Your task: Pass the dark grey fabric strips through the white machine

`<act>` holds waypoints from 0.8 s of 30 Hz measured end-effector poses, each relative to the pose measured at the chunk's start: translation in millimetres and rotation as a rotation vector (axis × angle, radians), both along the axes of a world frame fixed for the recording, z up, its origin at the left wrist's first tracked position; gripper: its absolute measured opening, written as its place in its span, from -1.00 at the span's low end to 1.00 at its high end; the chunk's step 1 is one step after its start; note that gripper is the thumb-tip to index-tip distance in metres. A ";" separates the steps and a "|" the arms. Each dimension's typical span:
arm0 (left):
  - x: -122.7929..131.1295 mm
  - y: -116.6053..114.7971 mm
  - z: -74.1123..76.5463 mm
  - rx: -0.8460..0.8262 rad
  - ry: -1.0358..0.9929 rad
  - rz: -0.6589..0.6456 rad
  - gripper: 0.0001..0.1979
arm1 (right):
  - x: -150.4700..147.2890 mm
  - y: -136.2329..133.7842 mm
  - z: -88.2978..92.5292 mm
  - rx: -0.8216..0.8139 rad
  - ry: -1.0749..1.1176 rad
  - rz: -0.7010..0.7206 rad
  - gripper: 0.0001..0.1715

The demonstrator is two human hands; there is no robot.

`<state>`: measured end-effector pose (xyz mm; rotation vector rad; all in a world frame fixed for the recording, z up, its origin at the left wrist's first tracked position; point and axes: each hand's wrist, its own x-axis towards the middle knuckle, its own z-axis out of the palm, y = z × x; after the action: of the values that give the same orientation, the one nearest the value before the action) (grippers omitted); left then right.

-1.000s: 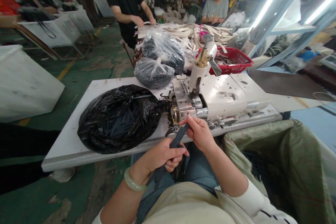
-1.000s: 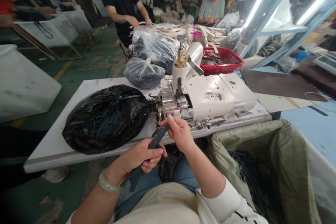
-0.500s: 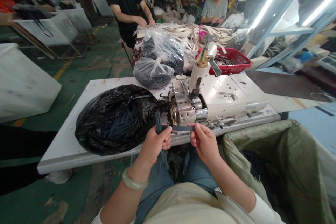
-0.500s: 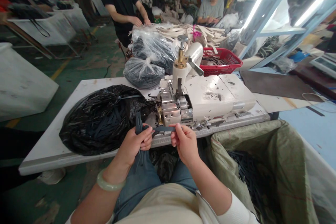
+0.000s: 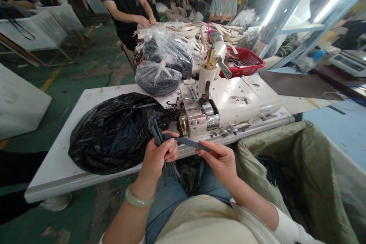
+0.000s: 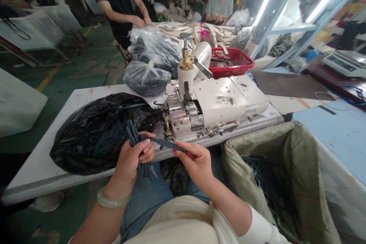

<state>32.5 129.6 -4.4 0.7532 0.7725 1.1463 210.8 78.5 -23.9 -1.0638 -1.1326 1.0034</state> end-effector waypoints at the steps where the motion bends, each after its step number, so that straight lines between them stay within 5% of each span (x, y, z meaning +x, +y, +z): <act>1: -0.6 0.1 -1.1 0.001 -0.009 0.002 -0.87 | -1.1 0.2 0.0 -0.038 0.042 0.008 -0.68; 9: -1.3 3.0 -0.1 -0.005 0.006 0.026 -0.87 | -5.3 5.8 -8.7 -0.267 0.362 0.133 -0.63; 14: 0.6 6.7 5.9 -0.003 0.179 -0.018 -0.83 | -1.9 11.5 0.6 -0.277 0.077 0.368 -0.74; 17: 5.7 10.5 7.3 -0.038 0.313 -0.139 -0.76 | -1.9 19.4 4.9 -0.345 -0.086 0.568 -0.61; 24: -1.0 19.8 2.4 -0.067 0.286 -0.030 -0.70 | 14.3 69.4 1.9 -0.447 0.246 0.197 -0.51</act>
<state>31.5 149.4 -2.1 0.8802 1.0300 0.9916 225.1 147.9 -22.0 -1.1508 -0.8399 1.5494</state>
